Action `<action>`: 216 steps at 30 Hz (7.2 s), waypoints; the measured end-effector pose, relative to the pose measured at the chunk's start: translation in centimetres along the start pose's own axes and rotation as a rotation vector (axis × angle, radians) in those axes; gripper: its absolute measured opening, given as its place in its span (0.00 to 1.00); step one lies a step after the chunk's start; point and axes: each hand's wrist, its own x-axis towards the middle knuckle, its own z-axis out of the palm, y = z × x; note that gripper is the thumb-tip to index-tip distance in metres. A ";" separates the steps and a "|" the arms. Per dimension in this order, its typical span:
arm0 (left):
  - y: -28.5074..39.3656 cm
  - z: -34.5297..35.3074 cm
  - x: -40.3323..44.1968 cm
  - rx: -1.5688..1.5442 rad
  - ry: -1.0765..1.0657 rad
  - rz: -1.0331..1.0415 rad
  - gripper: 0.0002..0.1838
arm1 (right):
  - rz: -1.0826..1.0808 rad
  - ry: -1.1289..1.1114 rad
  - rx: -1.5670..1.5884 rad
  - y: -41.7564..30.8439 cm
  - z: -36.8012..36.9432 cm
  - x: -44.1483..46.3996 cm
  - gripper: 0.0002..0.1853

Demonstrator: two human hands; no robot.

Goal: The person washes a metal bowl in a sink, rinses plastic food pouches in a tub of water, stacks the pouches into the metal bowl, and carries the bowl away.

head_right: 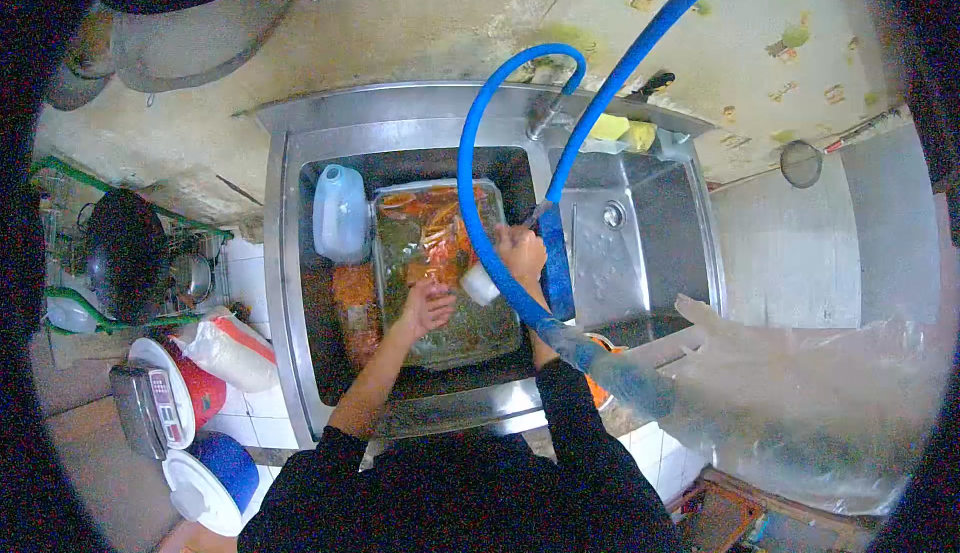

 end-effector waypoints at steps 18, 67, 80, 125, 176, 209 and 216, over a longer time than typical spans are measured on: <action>-3.8 0.2 4.4 0.125 -0.004 0.091 0.34 | -0.341 -0.155 -0.204 2.7 -1.3 0.4 0.12; -5.5 -11.8 10.7 -0.121 -0.335 0.184 0.51 | 0.087 -1.143 -0.254 7.2 21.4 -1.1 0.29; -3.2 2.3 13.0 0.444 0.483 0.793 0.25 | 0.559 -0.502 0.924 4.4 16.1 -7.4 0.26; 4.9 22.2 -5.3 0.703 0.340 1.705 0.16 | 0.379 -0.169 1.509 -3.0 -2.6 -0.2 0.17; 28.9 5.7 -1.5 -0.293 0.132 0.585 0.63 | 0.536 -0.909 1.213 3.7 3.0 -3.9 0.15; 6.0 3.5 -6.4 -0.428 -0.113 0.632 0.26 | -0.602 -0.395 0.154 -11.5 0.8 -4.4 0.07; 19.0 2.8 -8.1 -0.500 -0.196 0.775 0.26 | 0.134 -0.293 0.251 2.4 10.6 -0.7 0.17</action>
